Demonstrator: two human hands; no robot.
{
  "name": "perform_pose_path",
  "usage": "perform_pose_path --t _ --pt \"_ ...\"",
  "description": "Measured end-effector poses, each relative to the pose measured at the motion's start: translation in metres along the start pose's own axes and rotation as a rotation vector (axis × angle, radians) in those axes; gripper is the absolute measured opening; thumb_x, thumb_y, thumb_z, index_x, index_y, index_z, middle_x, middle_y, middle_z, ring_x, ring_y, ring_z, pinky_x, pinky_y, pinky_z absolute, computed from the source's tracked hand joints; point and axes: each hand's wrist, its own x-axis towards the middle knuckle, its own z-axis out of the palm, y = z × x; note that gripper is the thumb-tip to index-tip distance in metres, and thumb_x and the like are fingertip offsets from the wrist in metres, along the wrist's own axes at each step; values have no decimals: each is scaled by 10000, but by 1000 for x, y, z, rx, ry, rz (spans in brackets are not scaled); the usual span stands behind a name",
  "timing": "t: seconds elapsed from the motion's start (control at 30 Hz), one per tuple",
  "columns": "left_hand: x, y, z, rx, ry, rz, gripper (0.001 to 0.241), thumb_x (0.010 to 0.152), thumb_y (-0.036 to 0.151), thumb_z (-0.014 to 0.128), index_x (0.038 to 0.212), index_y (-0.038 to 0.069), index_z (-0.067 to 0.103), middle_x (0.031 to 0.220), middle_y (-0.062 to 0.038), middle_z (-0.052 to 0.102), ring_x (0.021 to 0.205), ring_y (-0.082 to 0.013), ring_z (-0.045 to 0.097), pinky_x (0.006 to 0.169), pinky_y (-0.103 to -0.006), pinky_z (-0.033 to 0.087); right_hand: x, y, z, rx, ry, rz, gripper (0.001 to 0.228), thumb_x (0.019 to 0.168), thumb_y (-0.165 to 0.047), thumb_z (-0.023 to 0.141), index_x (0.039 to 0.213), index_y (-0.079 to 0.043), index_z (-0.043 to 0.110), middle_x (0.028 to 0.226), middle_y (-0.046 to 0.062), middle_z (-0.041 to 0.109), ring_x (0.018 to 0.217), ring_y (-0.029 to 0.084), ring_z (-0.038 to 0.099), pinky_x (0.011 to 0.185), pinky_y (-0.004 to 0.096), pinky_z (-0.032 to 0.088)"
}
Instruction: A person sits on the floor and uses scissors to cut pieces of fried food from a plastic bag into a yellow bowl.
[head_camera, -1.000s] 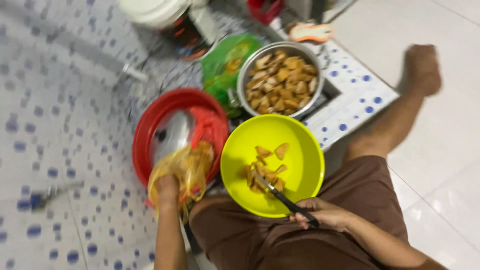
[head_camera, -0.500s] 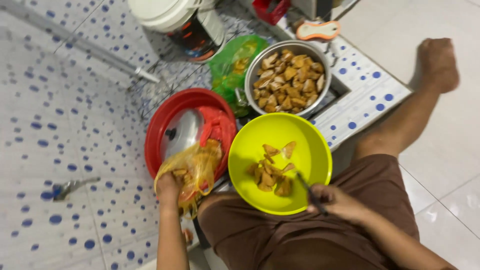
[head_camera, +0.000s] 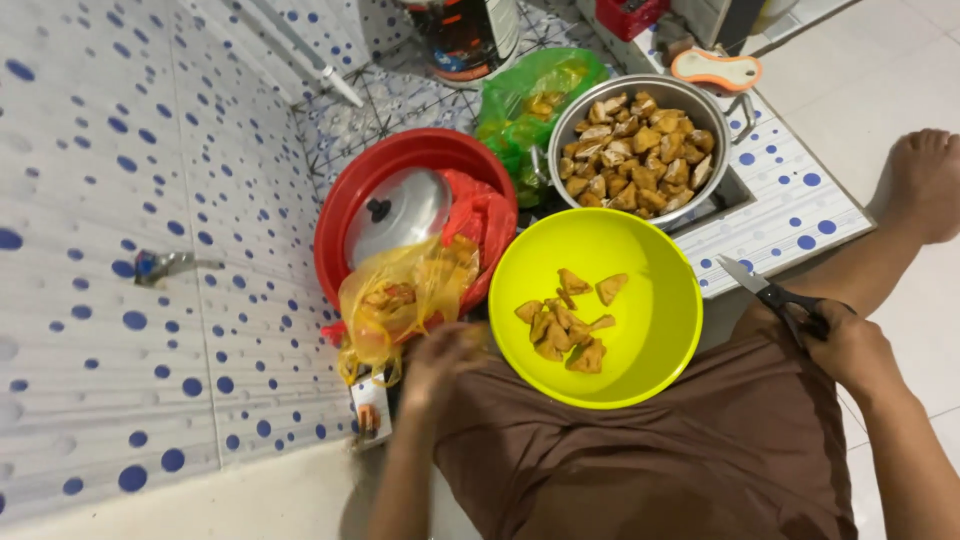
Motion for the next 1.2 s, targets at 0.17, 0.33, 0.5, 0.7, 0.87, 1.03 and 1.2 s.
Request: perform_pose_path --t 0.17,0.33,0.5,0.7,0.87,1.03,1.2 --pt "-4 -66 51 -285 -358 -82 295 955 176 736 1201 36 653 989 -84 737 848 -175 744 777 -284 658 -4 -3 2 -112 39 14 327 910 -351 627 1140 -125 682 1132 143 773 1005 386 733 816 454 572" --pt "12 -125 77 -320 -310 -223 350 908 98 766 1224 0 649 1109 -126 692 806 -209 713 779 -386 674 3 -25 -17 89 133 18 496 947 -386 595 1353 -106 648 1280 222 716 1157 450 654 914 521 531" --pt "19 -143 82 -301 -343 -212 349 911 109 770 1221 16 638 1148 -94 666 897 -198 709 823 -399 670 38 -16 3 114 328 47 466 914 -293 594 1342 -128 679 1205 258 727 1076 480 668 867 541 535" --pt "16 -152 90 -127 -270 -112 303 898 167 788 1133 27 658 1053 -101 699 896 -193 717 758 -364 693 174 -1 5 -406 525 -176 352 675 -329 711 996 -219 620 947 59 662 860 247 651 755 327 525" --pt "11 -139 88 -91 -287 -32 303 897 162 777 1144 23 668 1055 -139 729 875 -204 730 675 -331 693 74 4 47 136 358 -111 295 935 -209 623 1120 16 676 1046 293 693 1005 456 641 861 469 513" --pt "6 -137 87 -17 -318 54 257 907 160 778 1123 49 691 1035 -124 745 919 -174 722 677 -306 682 9 -12 40 308 451 29 250 992 -330 675 1101 -106 682 1004 182 757 930 424 691 779 487 506" --pt "19 -150 81 -92 -329 18 302 901 185 781 1138 32 674 1048 -124 729 901 -184 718 682 -330 681 -26 -45 16 419 451 29 259 1017 -347 670 1062 -92 668 989 150 744 939 337 688 796 422 491"
